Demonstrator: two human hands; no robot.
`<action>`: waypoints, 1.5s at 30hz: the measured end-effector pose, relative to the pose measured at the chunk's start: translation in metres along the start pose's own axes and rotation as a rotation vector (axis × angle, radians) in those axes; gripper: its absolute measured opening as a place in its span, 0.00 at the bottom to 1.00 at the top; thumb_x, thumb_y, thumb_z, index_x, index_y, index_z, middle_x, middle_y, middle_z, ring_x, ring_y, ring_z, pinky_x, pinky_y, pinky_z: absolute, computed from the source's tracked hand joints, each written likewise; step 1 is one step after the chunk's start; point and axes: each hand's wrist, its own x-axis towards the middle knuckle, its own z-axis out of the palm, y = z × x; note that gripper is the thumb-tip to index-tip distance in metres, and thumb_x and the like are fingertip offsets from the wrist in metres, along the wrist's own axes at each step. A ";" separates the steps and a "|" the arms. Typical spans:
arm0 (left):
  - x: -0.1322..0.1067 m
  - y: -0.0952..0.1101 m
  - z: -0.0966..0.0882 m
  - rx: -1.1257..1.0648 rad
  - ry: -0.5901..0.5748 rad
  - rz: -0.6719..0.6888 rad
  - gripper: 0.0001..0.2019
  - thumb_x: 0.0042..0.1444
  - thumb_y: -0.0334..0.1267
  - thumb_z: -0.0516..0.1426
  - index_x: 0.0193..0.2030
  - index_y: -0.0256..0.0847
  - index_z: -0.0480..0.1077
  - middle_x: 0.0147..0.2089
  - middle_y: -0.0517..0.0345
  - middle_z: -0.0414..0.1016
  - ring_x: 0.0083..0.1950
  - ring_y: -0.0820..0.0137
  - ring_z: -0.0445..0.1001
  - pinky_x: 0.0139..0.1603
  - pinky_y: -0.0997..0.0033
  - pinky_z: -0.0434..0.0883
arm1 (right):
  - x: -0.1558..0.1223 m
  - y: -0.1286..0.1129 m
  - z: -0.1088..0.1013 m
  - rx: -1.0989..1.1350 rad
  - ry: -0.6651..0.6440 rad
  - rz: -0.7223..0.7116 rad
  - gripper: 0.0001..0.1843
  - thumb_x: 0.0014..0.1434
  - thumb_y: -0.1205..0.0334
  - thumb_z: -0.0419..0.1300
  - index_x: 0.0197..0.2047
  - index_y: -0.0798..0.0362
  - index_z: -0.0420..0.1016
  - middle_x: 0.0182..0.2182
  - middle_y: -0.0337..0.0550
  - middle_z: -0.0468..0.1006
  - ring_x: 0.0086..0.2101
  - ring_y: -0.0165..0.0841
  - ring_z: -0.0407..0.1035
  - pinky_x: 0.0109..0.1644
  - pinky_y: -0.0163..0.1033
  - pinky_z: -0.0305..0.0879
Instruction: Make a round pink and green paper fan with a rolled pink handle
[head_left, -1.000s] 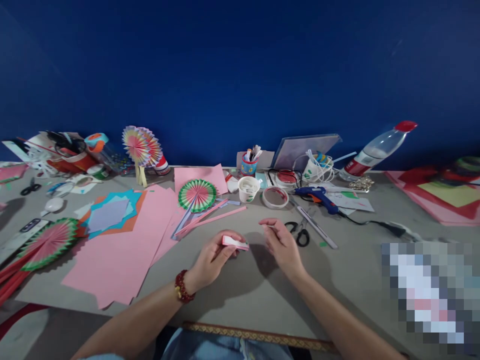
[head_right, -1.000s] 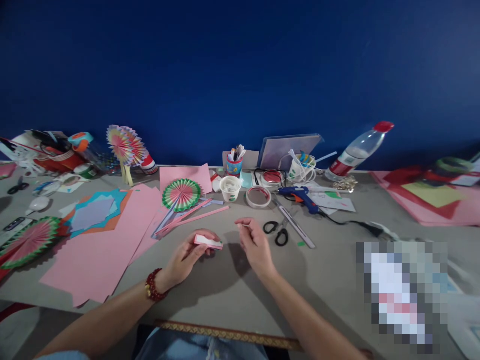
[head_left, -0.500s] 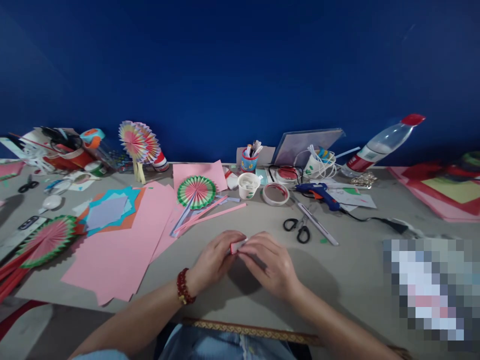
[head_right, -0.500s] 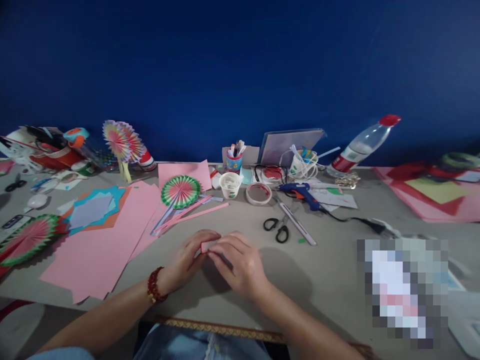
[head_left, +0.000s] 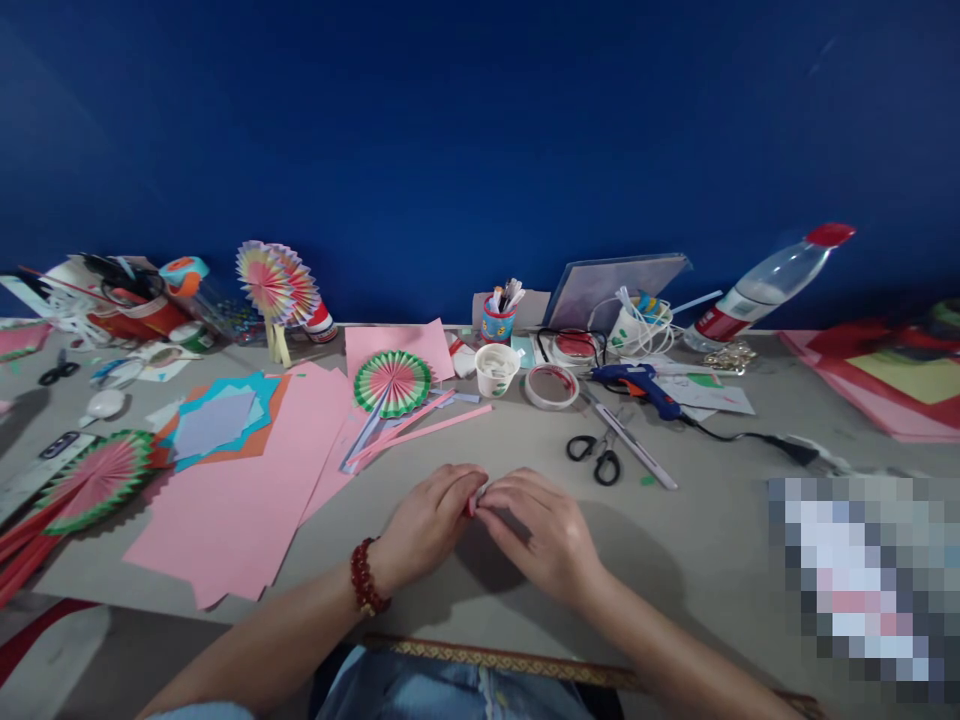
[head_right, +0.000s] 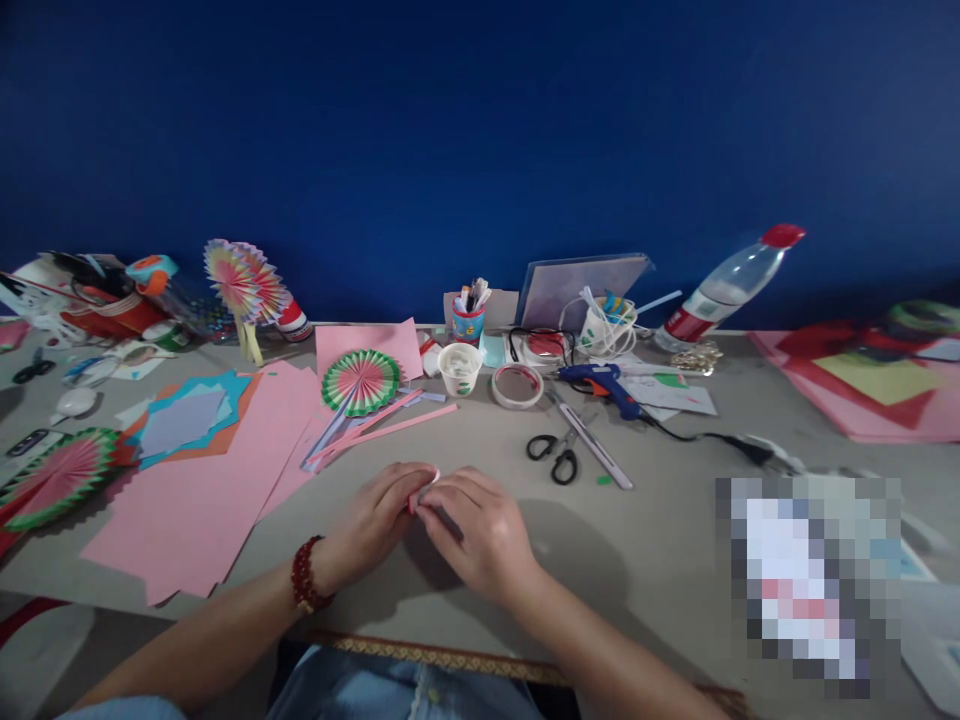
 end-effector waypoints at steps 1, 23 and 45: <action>0.000 0.000 0.001 0.009 0.005 0.003 0.20 0.61 0.23 0.51 0.59 0.38 0.64 0.52 0.44 0.77 0.52 0.63 0.76 0.54 0.59 0.77 | 0.000 0.000 0.000 -0.007 -0.006 -0.005 0.06 0.64 0.70 0.58 0.42 0.50 0.73 0.36 0.43 0.82 0.37 0.35 0.74 0.43 0.42 0.72; 0.000 0.002 0.001 0.110 -0.019 0.015 0.19 0.61 0.23 0.51 0.58 0.37 0.64 0.51 0.45 0.77 0.51 0.63 0.77 0.53 0.59 0.77 | 0.001 -0.001 -0.001 -0.020 -0.038 0.027 0.07 0.63 0.72 0.56 0.38 0.50 0.71 0.33 0.43 0.80 0.35 0.35 0.72 0.43 0.42 0.71; -0.001 0.004 -0.003 0.117 -0.070 0.009 0.18 0.64 0.28 0.51 0.60 0.37 0.64 0.51 0.43 0.77 0.52 0.62 0.77 0.52 0.58 0.77 | -0.001 0.005 0.001 0.104 -0.082 0.159 0.06 0.63 0.69 0.56 0.36 0.49 0.69 0.32 0.41 0.78 0.36 0.35 0.71 0.42 0.41 0.68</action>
